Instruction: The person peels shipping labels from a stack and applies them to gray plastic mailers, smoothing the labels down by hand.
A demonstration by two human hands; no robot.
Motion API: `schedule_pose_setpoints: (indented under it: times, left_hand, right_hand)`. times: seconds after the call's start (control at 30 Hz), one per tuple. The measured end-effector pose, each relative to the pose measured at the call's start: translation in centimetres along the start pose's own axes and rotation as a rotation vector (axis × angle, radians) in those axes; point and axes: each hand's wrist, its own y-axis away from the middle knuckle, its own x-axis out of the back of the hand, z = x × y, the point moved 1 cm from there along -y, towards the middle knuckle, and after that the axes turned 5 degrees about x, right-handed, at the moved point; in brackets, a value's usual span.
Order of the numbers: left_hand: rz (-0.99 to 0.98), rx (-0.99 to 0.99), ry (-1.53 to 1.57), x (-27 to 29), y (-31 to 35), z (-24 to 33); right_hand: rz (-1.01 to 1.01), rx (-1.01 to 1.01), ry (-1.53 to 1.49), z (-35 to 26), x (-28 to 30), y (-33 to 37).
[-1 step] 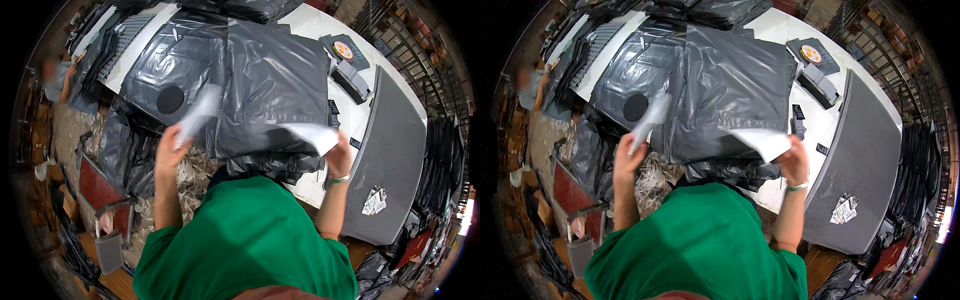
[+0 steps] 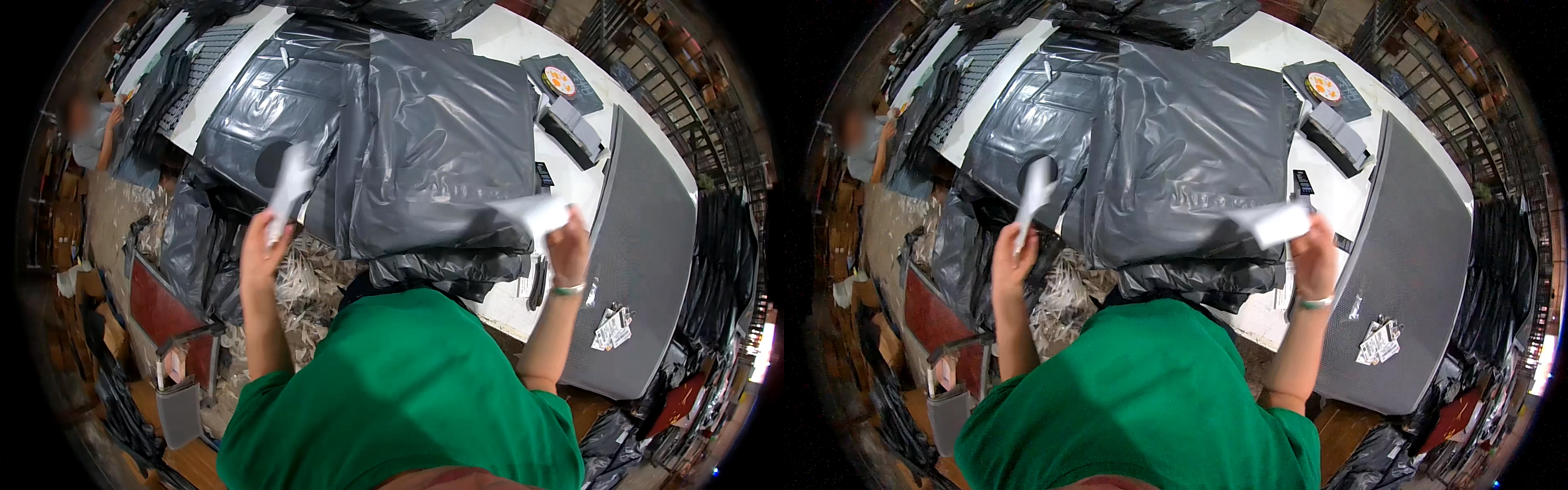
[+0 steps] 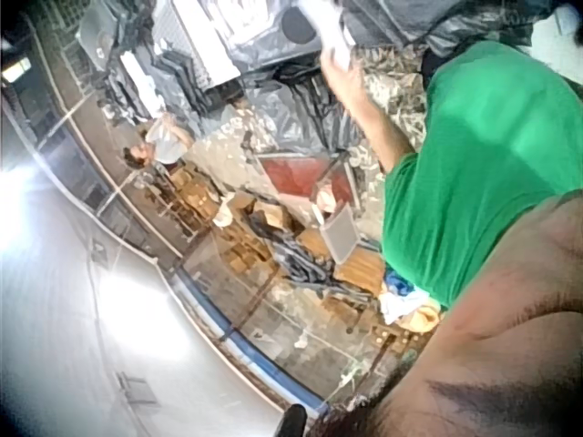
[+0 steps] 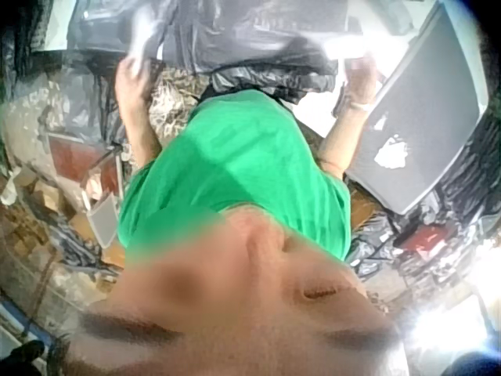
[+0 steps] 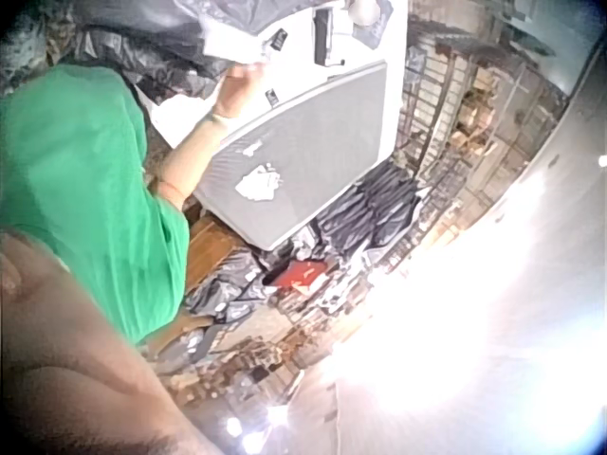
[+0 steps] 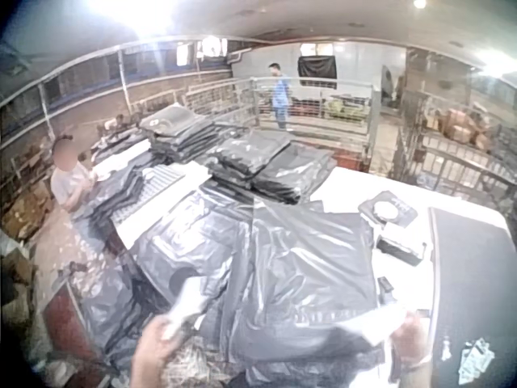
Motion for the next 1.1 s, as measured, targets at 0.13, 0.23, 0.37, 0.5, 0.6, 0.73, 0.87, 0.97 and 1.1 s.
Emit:
schedule_pose_setpoints:
  times: [0.13,0.23,0.37,0.5,0.6,0.73,0.87,0.97,1.1]
  left_hand:
    - [0.490,0.463,-0.579,12.6,3.1,-6.4]
    - [0.431,0.653,-1.347,18.2,9.7,-11.6]
    - [0.562,0.641,-1.137,15.2,11.5,-5.4]
    - [0.656,-0.003,-0.868,10.5,5.1,0.4]
    - [0.451,-0.064,-0.155,1.4,-2.9,5.4]
    - [-0.162,0.309,0.508,-8.4,-7.0,7.1]
    - [-0.313,0.303,0.312,-13.3,-10.1,8.0]
    - [-0.425,0.396,0.248,-17.6,-12.6,6.8]
    - [-0.404,0.403,0.151,-20.3,-12.9,6.0]
  right_hand:
    - [0.003,0.588,0.989,-4.7,-5.1,-2.9]
    - [-0.405,0.597,1.443,0.5,-7.6,-4.7]
    - [-0.754,0.323,1.503,4.8,-9.1,-4.0]
    - [-0.514,0.780,1.643,7.5,-10.0,-8.8]
    - [-0.531,0.633,1.860,12.1,-10.4,-6.3]
    - [-0.923,0.321,1.444,11.1,-8.6,2.1]
    - [-0.046,0.314,1.537,5.6,0.4,2.8]
    - [0.103,-0.382,1.044,5.4,7.0,1.7]
    - [0.074,-0.570,0.663,6.4,6.7,0.5]
